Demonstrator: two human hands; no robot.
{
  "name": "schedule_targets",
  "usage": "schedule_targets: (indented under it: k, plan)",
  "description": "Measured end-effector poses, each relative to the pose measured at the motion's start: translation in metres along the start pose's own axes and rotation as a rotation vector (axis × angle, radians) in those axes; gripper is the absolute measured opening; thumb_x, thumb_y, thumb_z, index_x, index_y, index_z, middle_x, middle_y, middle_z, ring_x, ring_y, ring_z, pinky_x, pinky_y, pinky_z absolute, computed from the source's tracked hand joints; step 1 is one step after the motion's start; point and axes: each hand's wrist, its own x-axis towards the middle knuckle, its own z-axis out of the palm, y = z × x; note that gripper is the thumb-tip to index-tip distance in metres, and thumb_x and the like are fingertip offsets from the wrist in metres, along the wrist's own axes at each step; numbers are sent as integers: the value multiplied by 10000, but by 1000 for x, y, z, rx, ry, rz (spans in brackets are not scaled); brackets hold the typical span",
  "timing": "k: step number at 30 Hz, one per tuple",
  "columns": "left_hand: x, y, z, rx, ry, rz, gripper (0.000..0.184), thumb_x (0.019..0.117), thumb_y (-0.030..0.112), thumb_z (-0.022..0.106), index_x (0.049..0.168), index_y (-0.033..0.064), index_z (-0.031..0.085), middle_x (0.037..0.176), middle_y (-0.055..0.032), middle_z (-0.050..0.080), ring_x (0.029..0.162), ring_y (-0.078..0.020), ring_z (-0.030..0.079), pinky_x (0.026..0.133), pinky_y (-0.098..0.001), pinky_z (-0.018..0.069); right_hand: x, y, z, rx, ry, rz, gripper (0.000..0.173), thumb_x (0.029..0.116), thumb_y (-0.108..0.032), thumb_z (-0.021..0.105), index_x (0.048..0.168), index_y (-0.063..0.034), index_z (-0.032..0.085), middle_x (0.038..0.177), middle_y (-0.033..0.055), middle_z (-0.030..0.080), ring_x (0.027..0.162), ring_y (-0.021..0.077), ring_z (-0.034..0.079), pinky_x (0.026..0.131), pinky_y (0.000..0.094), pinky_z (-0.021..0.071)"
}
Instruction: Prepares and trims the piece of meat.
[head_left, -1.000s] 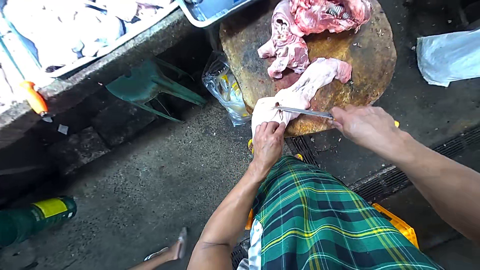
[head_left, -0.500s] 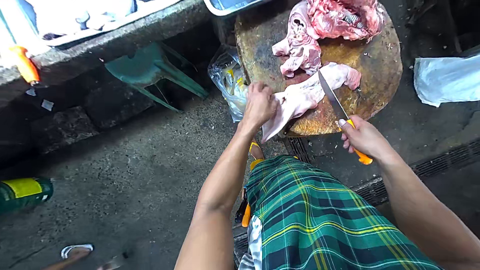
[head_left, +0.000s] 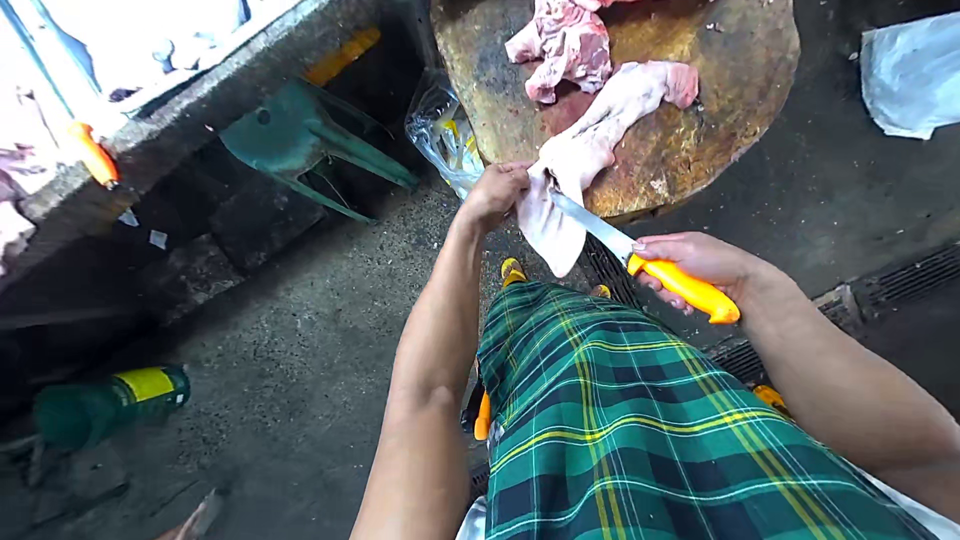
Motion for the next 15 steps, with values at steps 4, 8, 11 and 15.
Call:
schedule_targets:
  k: [4, 8, 11, 15]
  plan:
    - [7, -4, -9, 57, -43, 21, 358, 1024, 75, 502, 1355, 79, 640, 986, -62, 719, 793, -118, 668, 726, -311, 574, 12, 12, 20, 241, -60, -84, 445, 1101, -485, 338, 1061, -127, 599, 665, 7, 516, 411, 98, 481, 366, 267, 479]
    - [13, -6, -20, 132, -141, 80, 374, 1027, 74, 499, 1378, 71, 626, 1045, -79, 728, 830, -126, 675, 756, -328, 576, 32, 23, 56, 510, -92, -212, 445, 1108, -475, 303, 1093, -126, 578, 668, -2, 502, 408, 85, 474, 350, 244, 458]
    - [14, -10, -28, 222, -194, 137, 373, 1028, 76, 507, 1379, 71, 631, 1053, -69, 728, 818, -98, 664, 742, -300, 566, 48, 28, 84, 694, -130, -320, 448, 1116, -463, 262, 1073, -127, 555, 655, -18, 497, 394, 58, 461, 343, 204, 438]
    - [15, -1, -39, 458, -269, 214, 373, 1043, 128, 501, 1383, 115, 653, 1297, -54, 703, 1080, -112, 686, 943, -357, 557, 49, 26, 102, 636, -37, -324, 429, 1116, -458, 258, 1073, -138, 541, 656, -20, 467, 381, 60, 441, 323, 215, 426]
